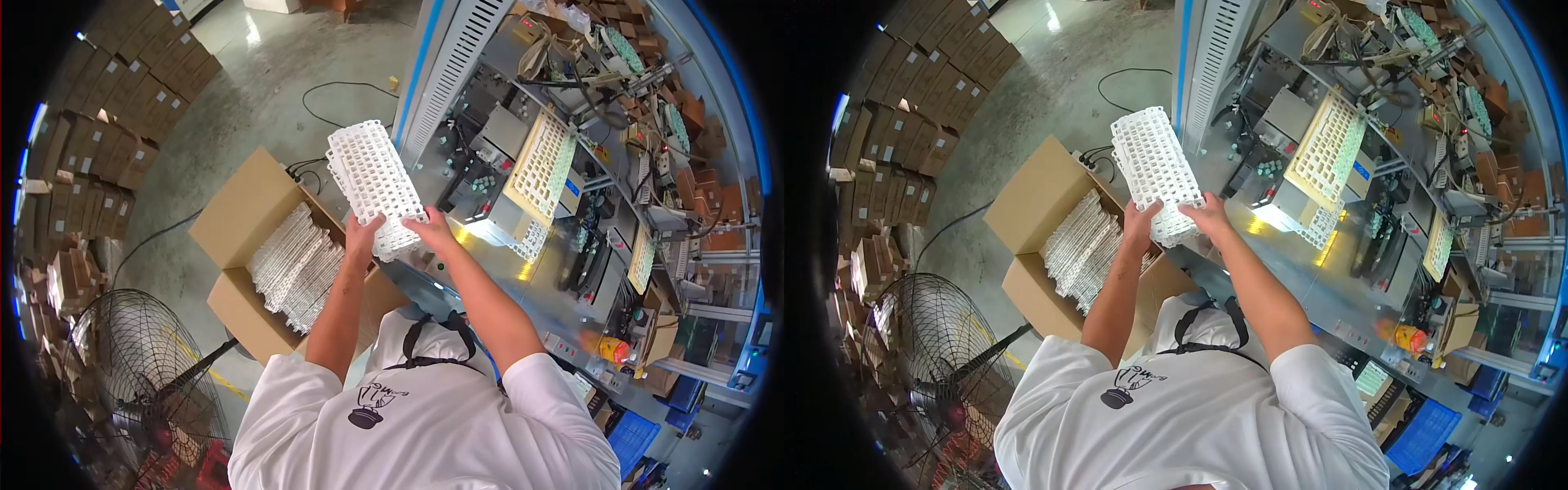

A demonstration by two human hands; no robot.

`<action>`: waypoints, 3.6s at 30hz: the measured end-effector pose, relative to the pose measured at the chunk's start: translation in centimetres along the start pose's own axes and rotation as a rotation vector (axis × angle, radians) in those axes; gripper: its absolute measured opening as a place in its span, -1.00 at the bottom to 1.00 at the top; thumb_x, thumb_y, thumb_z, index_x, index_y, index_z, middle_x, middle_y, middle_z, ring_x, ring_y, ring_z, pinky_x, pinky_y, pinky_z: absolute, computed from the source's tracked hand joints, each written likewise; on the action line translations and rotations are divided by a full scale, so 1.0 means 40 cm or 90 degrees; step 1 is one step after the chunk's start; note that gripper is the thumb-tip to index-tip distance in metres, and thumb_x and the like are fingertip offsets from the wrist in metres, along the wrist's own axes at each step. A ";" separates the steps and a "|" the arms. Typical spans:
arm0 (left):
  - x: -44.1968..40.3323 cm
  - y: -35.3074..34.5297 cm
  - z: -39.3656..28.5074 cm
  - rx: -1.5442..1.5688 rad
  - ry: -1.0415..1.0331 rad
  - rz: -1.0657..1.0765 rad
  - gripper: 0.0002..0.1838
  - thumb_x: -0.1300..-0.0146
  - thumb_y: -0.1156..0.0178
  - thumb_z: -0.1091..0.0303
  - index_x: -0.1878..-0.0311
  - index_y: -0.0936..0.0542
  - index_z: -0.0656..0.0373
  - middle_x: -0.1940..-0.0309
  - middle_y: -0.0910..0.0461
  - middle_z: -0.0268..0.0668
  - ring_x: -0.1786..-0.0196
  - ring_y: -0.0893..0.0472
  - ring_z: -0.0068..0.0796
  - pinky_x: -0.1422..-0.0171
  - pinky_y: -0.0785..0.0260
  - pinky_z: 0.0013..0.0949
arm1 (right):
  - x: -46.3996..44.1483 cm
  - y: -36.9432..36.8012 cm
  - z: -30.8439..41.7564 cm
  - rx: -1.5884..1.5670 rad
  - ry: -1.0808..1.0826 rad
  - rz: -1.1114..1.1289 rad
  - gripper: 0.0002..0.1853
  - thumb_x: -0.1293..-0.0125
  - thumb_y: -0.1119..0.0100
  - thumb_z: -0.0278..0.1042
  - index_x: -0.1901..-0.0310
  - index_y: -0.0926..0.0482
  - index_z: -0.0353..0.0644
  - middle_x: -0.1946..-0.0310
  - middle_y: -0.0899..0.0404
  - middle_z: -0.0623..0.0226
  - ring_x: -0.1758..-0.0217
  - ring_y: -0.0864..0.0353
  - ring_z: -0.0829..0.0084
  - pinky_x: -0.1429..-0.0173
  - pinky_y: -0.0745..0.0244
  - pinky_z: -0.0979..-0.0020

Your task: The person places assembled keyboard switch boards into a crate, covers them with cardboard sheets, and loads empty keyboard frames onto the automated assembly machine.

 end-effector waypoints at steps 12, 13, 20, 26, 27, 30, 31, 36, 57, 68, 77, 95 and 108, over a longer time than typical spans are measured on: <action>0.306 -0.094 -0.189 -0.329 -0.288 0.243 -0.40 0.03 -0.32 0.52 -0.12 -0.34 0.34 0.03 -0.50 -0.09 0.00 -0.53 -0.31 -0.07 -0.40 -0.29 | 0.303 0.077 0.232 -0.430 0.261 0.122 -0.02 0.16 -0.46 -0.42 -0.32 -0.07 -0.26 -0.26 -0.26 0.20 -0.31 -0.25 0.34 -0.36 -0.16 0.26; 0.344 -0.151 -0.207 -0.457 -0.363 0.323 -0.37 0.07 -0.35 0.50 -0.13 -0.34 0.35 0.01 -0.50 -0.05 0.00 -0.55 -0.25 -0.06 -0.41 -0.28 | 0.325 0.103 0.179 -0.379 0.293 0.131 -0.08 0.11 -0.38 -0.53 -0.33 -0.08 -0.20 -0.24 -0.28 0.25 -0.31 -0.26 0.33 -0.36 -0.17 0.23; 0.542 -0.537 -0.155 -0.677 -0.604 0.671 -0.56 0.04 -0.35 0.38 0.01 -0.56 0.06 -0.10 -0.43 -0.05 -0.03 -0.52 -0.04 -0.05 -0.39 -0.15 | 0.467 0.314 -0.078 -0.702 0.261 0.050 -0.22 -0.17 -0.20 0.03 -0.32 -0.13 -0.18 -0.26 -0.27 0.26 -0.32 -0.26 0.26 -0.40 -0.13 0.19; 0.589 -0.668 -0.007 -0.510 -0.542 0.771 -0.75 -0.08 -0.19 0.47 0.14 -0.55 0.29 -0.05 -0.43 -0.02 -0.07 -0.45 -0.06 -0.16 -0.26 -0.20 | 0.490 0.454 -0.327 -0.864 0.192 -0.041 -0.34 -0.33 0.07 0.10 -0.31 -0.16 -0.17 -0.25 -0.30 0.25 -0.27 -0.34 0.25 -0.35 -0.23 0.18; 0.599 -0.697 0.012 -0.505 -0.478 0.768 -0.83 -0.10 -0.12 0.51 0.22 -0.53 0.33 0.06 -0.47 -0.06 0.01 -0.45 -0.09 -0.16 -0.23 -0.21 | 0.500 0.480 -0.337 -0.837 0.185 -0.076 -0.44 -0.37 0.07 -0.06 -0.29 -0.20 -0.20 -0.23 -0.34 0.22 -0.24 -0.37 0.22 -0.31 -0.30 0.16; 0.601 -0.757 0.094 -0.684 -0.535 0.720 -0.84 -0.11 -0.10 0.50 0.25 -0.51 0.36 0.19 -0.49 -0.09 0.07 -0.44 -0.08 -0.13 -0.23 -0.21 | 0.507 0.548 -0.443 -0.924 0.169 -0.177 -0.53 -0.38 0.08 -0.22 -0.24 -0.26 -0.26 -0.19 -0.38 0.21 -0.21 -0.39 0.21 -0.29 -0.31 0.14; 0.599 -0.770 0.089 -0.601 -0.563 0.685 -0.85 -0.22 -0.06 0.41 0.24 -0.51 0.32 0.28 -0.52 -0.20 0.18 -0.48 -0.29 -0.02 -0.30 -0.32 | 0.486 0.586 -0.458 -0.932 0.179 -0.215 -0.51 -0.29 -0.10 -0.17 -0.19 -0.35 -0.24 -0.14 -0.44 0.23 -0.15 -0.45 0.26 -0.23 -0.37 0.16; 0.496 -0.677 0.151 -0.352 -0.087 0.284 -0.76 -0.36 0.08 0.36 0.10 -0.50 0.31 0.26 -0.55 -0.34 0.21 -0.47 -0.62 0.08 -0.32 -0.49 | 0.478 0.823 -0.470 -0.776 0.066 -0.389 -0.58 -0.13 -0.28 -0.49 -0.04 -0.46 -0.36 0.09 -0.58 0.17 0.12 -0.61 0.32 0.05 -0.55 0.30; 0.837 -0.363 0.142 -0.408 -0.245 -0.178 -0.76 -0.35 0.00 0.33 0.15 -0.55 0.31 0.33 -0.58 -0.31 0.29 -0.49 -0.62 0.18 -0.32 -0.53 | 0.021 1.129 -0.460 -0.301 -0.059 -0.350 -0.41 0.00 -0.35 0.04 0.02 -0.49 -0.20 0.24 -0.61 0.19 0.26 -0.64 0.23 0.20 -0.59 0.30; 0.663 -0.676 0.252 -0.719 -0.450 0.243 -0.81 -0.20 -0.08 0.45 0.12 -0.56 0.22 0.25 -0.58 -0.13 0.19 -0.58 -0.19 0.06 -0.40 -0.29 | 0.387 0.930 -0.478 -0.549 0.150 0.125 -0.62 -0.11 -0.25 -0.26 0.01 -0.45 -0.05 0.28 -0.43 0.54 0.20 -0.43 0.59 0.14 -0.40 0.46; 0.544 -0.797 0.811 -0.969 -0.334 0.862 -0.70 -0.27 -0.01 0.24 0.01 -0.53 0.13 0.13 -0.57 -0.11 0.13 -0.58 -0.10 0.04 -0.43 -0.20 | 0.652 0.894 -0.596 -0.020 0.273 -0.158 -0.77 -0.13 -0.30 -0.29 0.23 -0.56 -0.21 0.28 -0.59 0.33 0.17 -0.55 0.45 0.02 -0.43 0.40; 0.475 -0.761 0.942 -1.105 -0.080 0.951 -0.50 -0.13 -0.08 -0.17 0.05 -0.57 0.01 0.10 -0.60 -0.14 0.05 -0.58 -0.13 -0.05 -0.41 -0.15 | 0.549 0.790 -0.928 -0.336 0.169 -0.160 -0.57 -0.25 -0.13 -0.26 -0.17 -0.44 -0.09 -0.14 -0.46 0.21 -0.17 -0.42 0.39 -0.30 -0.24 0.43; 0.517 -0.769 0.873 -1.133 -0.118 0.937 -0.59 -0.27 0.09 -0.01 -0.12 -0.41 -0.09 0.05 -0.54 -0.13 0.09 -0.58 -0.03 0.06 -0.44 -0.06 | 0.636 0.914 -0.861 0.386 -0.090 -0.172 -0.69 -0.10 -0.11 -0.05 0.18 -0.61 0.01 0.23 -0.62 0.20 0.12 -0.58 0.09 0.03 -0.44 0.18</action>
Point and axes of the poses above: each hand's wrist, its own x-axis away from the middle knuckle, its own y-axis out of the back of the hand, z = x × y, the point moved 10 cm from there along -x, towards the middle knuckle
